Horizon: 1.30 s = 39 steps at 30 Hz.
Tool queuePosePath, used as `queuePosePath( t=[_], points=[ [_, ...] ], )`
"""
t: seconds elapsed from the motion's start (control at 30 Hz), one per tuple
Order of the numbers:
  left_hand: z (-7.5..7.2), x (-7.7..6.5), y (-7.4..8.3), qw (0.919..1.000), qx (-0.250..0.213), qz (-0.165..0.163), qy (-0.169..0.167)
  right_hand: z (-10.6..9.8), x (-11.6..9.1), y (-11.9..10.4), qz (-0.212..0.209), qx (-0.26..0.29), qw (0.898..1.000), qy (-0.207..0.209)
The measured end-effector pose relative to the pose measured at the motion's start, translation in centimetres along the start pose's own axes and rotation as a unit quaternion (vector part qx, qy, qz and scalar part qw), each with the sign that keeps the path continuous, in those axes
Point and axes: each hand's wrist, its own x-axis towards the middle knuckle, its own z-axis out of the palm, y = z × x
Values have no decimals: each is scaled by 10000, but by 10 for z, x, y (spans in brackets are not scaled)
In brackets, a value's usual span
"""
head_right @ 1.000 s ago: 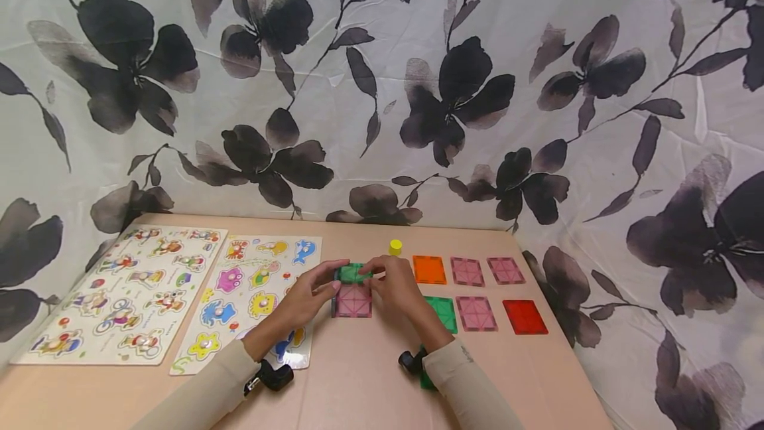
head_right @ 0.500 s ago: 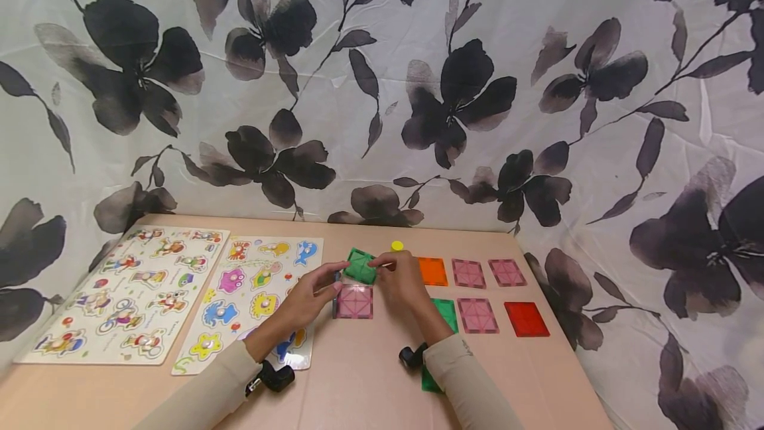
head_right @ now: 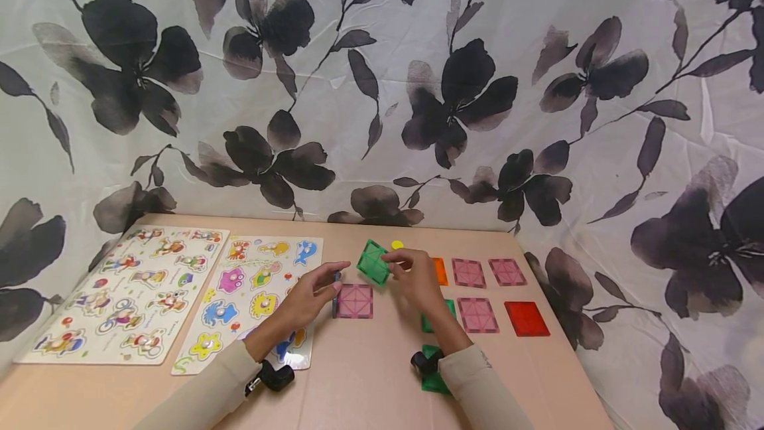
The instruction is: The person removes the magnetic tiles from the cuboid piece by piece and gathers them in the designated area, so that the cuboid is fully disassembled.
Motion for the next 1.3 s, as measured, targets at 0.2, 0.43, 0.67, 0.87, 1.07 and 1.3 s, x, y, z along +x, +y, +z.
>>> queuePosePath(
  t=[0.2,0.43,0.67,0.87,1.07,1.3],
  points=[
    [0,0,1,10000,-42,-34,9,-21,-16,-4,-192,-80,9998,20],
    [1,0,2,10000,-39,-8,34,-47,-36,4,-37,-119,9999,103],
    [1,-1,2,9999,-26,-80,61,-73,-57,15,156,-354,9989,273],
    [1,0,2,9999,-52,-116,48,-95,-73,23,347,-380,9978,418],
    [1,-1,2,9999,-94,-109,55,-117,-89,33,552,-125,9974,450],
    [1,-1,2,9999,-75,-115,66,-139,-107,45,682,43,9967,448]
  ],
)
